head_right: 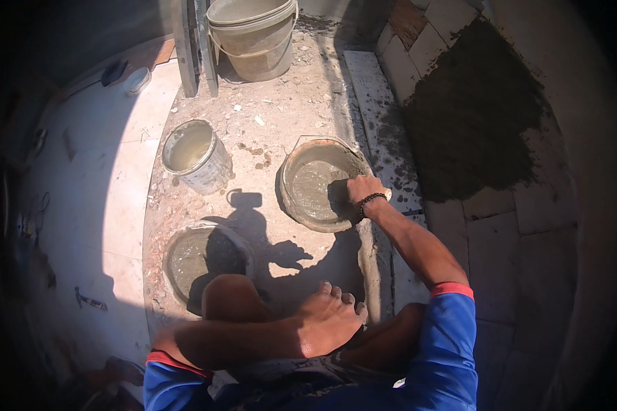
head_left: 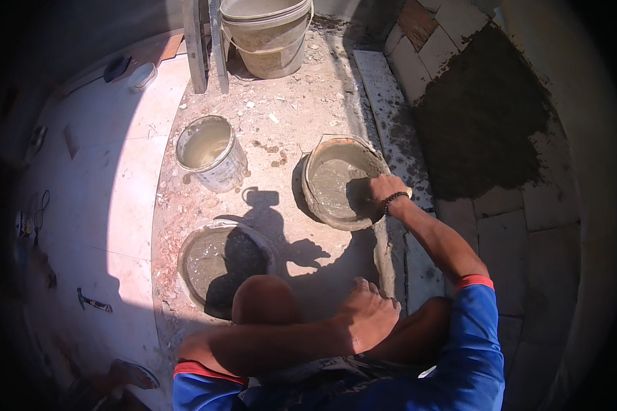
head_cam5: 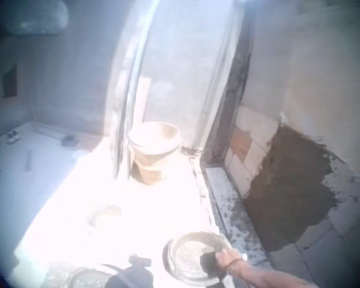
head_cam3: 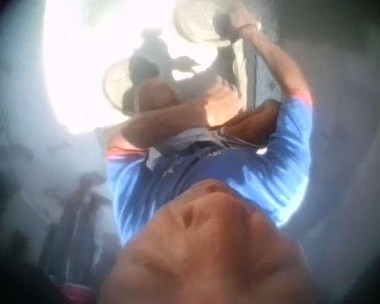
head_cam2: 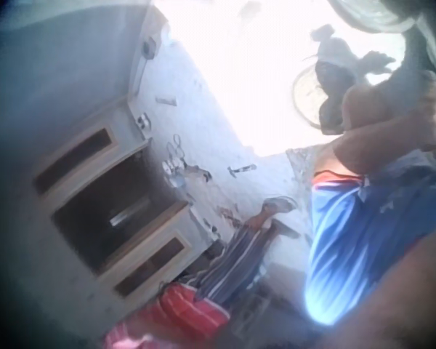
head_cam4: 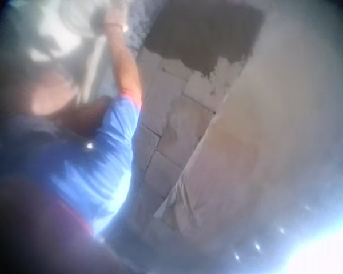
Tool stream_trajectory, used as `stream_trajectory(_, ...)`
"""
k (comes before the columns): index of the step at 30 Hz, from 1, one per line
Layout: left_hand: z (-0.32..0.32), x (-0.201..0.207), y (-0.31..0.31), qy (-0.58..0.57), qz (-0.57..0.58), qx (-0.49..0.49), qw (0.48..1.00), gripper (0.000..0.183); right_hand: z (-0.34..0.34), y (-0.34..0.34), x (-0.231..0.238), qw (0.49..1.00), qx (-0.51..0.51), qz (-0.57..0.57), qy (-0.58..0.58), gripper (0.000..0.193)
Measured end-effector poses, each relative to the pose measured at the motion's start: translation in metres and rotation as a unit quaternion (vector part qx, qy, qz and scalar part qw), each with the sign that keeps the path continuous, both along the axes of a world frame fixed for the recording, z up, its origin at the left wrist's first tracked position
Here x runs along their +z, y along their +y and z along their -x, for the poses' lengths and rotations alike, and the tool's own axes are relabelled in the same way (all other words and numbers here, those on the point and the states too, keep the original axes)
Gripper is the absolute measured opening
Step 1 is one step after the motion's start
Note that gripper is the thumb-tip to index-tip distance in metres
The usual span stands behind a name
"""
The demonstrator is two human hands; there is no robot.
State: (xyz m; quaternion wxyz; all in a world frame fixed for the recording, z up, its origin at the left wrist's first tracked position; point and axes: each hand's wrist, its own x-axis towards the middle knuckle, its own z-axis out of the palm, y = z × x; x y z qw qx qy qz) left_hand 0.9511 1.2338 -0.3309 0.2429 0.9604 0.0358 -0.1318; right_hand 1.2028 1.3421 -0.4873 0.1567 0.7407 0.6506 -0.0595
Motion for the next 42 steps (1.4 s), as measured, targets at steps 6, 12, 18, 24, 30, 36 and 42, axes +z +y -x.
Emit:
stream_trajectory(6, 0.012, -0.009, -0.006, -0.03, -0.019, 0.036, 0.999, 0.024, 0.004, -0.021, -0.023, 0.992, 0.035, 0.015, 0.118, 0.026)
stream_trajectory(12, 0.006, -0.011, -0.002, -0.022, -0.006, 0.017, 1.0, 0.025, -0.035, -0.083, -0.02, 0.973, -0.011, -0.069, 0.22, 0.031)
stream_trajectory(18, -0.003, -0.005, -0.001, 0.032, 0.0, -0.033, 0.999, 0.031, -0.031, -0.083, -0.021, 0.969, -0.022, -0.122, 0.213, 0.026)
stream_trajectory(24, -0.01, -0.007, 0.006, 0.066, 0.02, -0.027, 0.997, 0.04, -0.024, -0.075, 0.091, 0.951, -0.038, -0.194, 0.238, 0.031)
stream_trajectory(30, -0.024, -0.015, 0.002, 0.05, 0.023, -0.053, 0.997, 0.04, -0.017, -0.093, 0.259, 0.926, 0.021, -0.281, 0.251, 0.04)
stream_trajectory(36, -0.023, -0.011, 0.008, 0.069, 0.037, -0.044, 0.996, 0.041, -0.003, -0.118, 0.344, 0.87, 0.021, -0.31, 0.383, 0.045)
stream_trajectory(42, -0.026, -0.007, 0.002, 0.052, 0.037, -0.062, 0.996, 0.043, -0.135, -0.184, 0.286, 0.761, -0.363, -0.35, 0.408, 0.044)
